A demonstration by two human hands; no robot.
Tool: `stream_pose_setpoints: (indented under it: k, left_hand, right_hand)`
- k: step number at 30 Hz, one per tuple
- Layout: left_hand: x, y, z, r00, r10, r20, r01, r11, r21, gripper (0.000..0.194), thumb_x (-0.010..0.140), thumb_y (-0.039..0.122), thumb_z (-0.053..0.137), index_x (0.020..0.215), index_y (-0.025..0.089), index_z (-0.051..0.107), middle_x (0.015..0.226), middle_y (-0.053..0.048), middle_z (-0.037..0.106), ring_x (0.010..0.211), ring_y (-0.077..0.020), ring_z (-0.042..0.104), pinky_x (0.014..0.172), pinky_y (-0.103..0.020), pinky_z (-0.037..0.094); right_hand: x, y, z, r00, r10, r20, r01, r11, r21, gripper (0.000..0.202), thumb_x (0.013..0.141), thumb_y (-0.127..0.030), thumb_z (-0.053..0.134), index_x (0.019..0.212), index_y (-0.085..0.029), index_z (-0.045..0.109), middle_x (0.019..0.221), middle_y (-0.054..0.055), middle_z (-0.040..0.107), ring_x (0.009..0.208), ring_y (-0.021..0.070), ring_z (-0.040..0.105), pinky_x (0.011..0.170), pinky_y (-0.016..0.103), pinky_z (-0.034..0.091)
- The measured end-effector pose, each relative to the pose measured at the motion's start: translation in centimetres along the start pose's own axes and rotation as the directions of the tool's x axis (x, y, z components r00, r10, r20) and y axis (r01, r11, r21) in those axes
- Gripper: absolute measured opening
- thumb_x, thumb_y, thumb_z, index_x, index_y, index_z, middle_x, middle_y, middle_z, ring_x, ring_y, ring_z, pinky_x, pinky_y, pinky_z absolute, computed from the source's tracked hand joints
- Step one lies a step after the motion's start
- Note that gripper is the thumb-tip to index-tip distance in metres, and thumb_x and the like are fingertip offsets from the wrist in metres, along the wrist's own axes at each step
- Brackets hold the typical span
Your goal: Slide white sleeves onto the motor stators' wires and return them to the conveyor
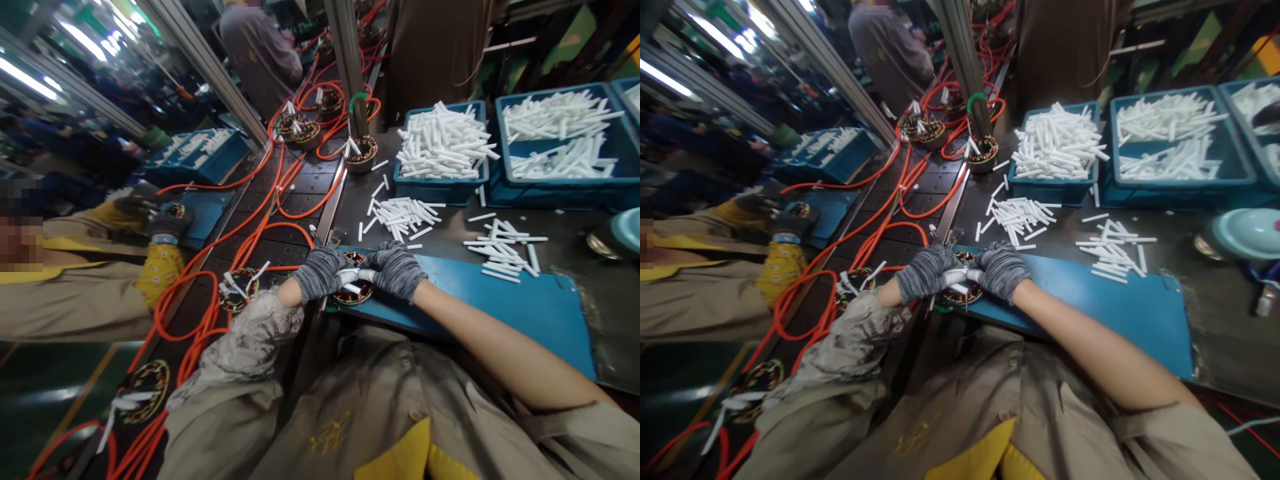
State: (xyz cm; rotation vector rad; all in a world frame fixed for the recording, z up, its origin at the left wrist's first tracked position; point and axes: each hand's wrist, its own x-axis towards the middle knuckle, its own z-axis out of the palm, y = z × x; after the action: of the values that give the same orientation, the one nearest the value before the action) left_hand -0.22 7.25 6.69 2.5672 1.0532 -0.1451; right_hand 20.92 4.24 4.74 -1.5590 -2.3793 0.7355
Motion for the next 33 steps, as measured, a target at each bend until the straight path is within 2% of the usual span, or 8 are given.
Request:
stream_pose_setpoints:
  k: [4, 9, 15, 20, 23, 26, 29, 33]
  left_hand:
    - [0.0, -0.3, -1.0, 0.993, 0.016, 0.119, -0.003, 0.995, -0.104, 0.04, 0.096, 0.049, 0.052, 0.093, 0.015, 0.074, 0.079, -0.004, 0.067, 0.074, -0.016, 0.059, 0.074, -0.027, 0.045]
    - [0.4, 0.3, -1.4, 0.989, -0.079, 0.122, 0.091, 0.991, -0.098, 0.046, 0.097, 0.054, 0.05, 0.09, 0.016, 0.075, 0.073, -0.002, 0.067, 0.071, -0.0147, 0.059, 0.072, -0.025, 0.044]
    - [3.0, 4.0, -1.3, 0.944, -0.21, 0.255, 0.178, 0.973, 0.144, 0.046, 0.097, 0.055, 0.049, 0.097, 0.018, 0.076, 0.086, -0.007, 0.074, 0.079, -0.0212, 0.067, 0.075, -0.03, 0.048]
    - [3.7, 5.3, -0.9, 0.975, -0.21, 0.075, 0.191, 0.961, 0.199, 0.036, 0.094, 0.046, 0.059, 0.105, 0.016, 0.073, 0.105, -0.012, 0.074, 0.101, -0.0279, 0.068, 0.089, -0.039, 0.051]
    - [3.0, 3.5, -0.8, 0.978, -0.208, 0.015, 0.208, 0.977, -0.048, 0.054, 0.081, 0.048, 0.076, 0.125, 0.017, 0.064, 0.1, -0.005, 0.074, 0.092, -0.0211, 0.07, 0.085, -0.032, 0.054]
    - [2.8, 1.7, -0.5, 0.911, -0.314, -0.266, 0.291, 0.949, -0.124, 0.062, 0.076, 0.045, 0.082, 0.127, 0.015, 0.063, 0.101, -0.006, 0.073, 0.093, -0.0208, 0.069, 0.09, -0.034, 0.054]
    - [2.4, 0.7, -0.1, 0.88, -0.129, -0.457, 0.113, 0.992, -0.063, 0.036, 0.084, 0.039, 0.076, 0.111, 0.016, 0.072, 0.115, -0.01, 0.07, 0.107, -0.0227, 0.067, 0.1, -0.039, 0.052]
    - [0.6, -0.3, 0.4, 0.893, 0.326, -0.312, -0.337, 0.941, 0.019, 0.03, 0.088, 0.045, 0.071, 0.106, 0.022, 0.076, 0.138, -0.01, 0.061, 0.131, -0.0269, 0.055, 0.114, -0.047, 0.044]
  right_hand:
    - [-0.1, 0.1, -0.8, 0.999, -0.006, 0.053, 0.006, 1.0, 0.0, 0.043, 0.093, -0.058, 0.06, 0.11, -0.024, 0.081, 0.087, 0.01, 0.074, 0.086, 0.0259, 0.065, 0.079, 0.035, 0.047]
    - [-0.1, -0.3, -0.3, 0.999, 0.005, 0.036, -0.006, 1.0, 0.007, 0.044, 0.094, -0.056, 0.059, 0.102, -0.019, 0.081, 0.089, 0.014, 0.075, 0.097, 0.0306, 0.066, 0.09, 0.041, 0.047]
    - [-1.2, 2.2, 1.6, 0.996, 0.004, -0.091, 0.035, 0.904, 0.425, 0.038, 0.091, -0.035, 0.065, 0.127, -0.021, 0.069, 0.102, 0.007, 0.078, 0.088, 0.0208, 0.072, 0.082, 0.034, 0.058]
    - [-3.3, 4.9, 2.4, 0.945, 0.188, -0.268, 0.019, 0.785, 0.619, 0.03, 0.085, -0.025, 0.064, 0.113, -0.02, 0.072, 0.106, 0.007, 0.078, 0.096, 0.0218, 0.073, 0.093, 0.039, 0.058]
    - [-5.2, 5.2, 2.8, 0.945, 0.175, -0.275, 0.025, 0.801, 0.597, 0.023, 0.087, -0.028, 0.063, 0.107, -0.023, 0.073, 0.104, 0.005, 0.078, 0.096, 0.0225, 0.073, 0.096, 0.043, 0.057]
    - [-6.3, 4.5, 3.4, 0.939, 0.026, -0.343, 0.179, 0.815, 0.552, 0.022, 0.092, -0.033, 0.063, 0.112, -0.026, 0.072, 0.111, 0.005, 0.076, 0.103, 0.0228, 0.071, 0.099, 0.043, 0.055]
    - [-6.1, 3.3, 4.1, 0.91, -0.197, -0.364, 0.376, 0.762, 0.528, 0.025, 0.096, -0.034, 0.061, 0.118, -0.027, 0.069, 0.116, 0.006, 0.075, 0.111, 0.0232, 0.069, 0.101, 0.043, 0.053]
    - [-4.9, 2.1, 4.9, 0.898, -0.213, -0.384, 0.406, 0.737, 0.541, 0.021, 0.096, -0.035, 0.062, 0.114, -0.026, 0.07, 0.12, 0.008, 0.072, 0.114, 0.0259, 0.066, 0.102, 0.047, 0.05]
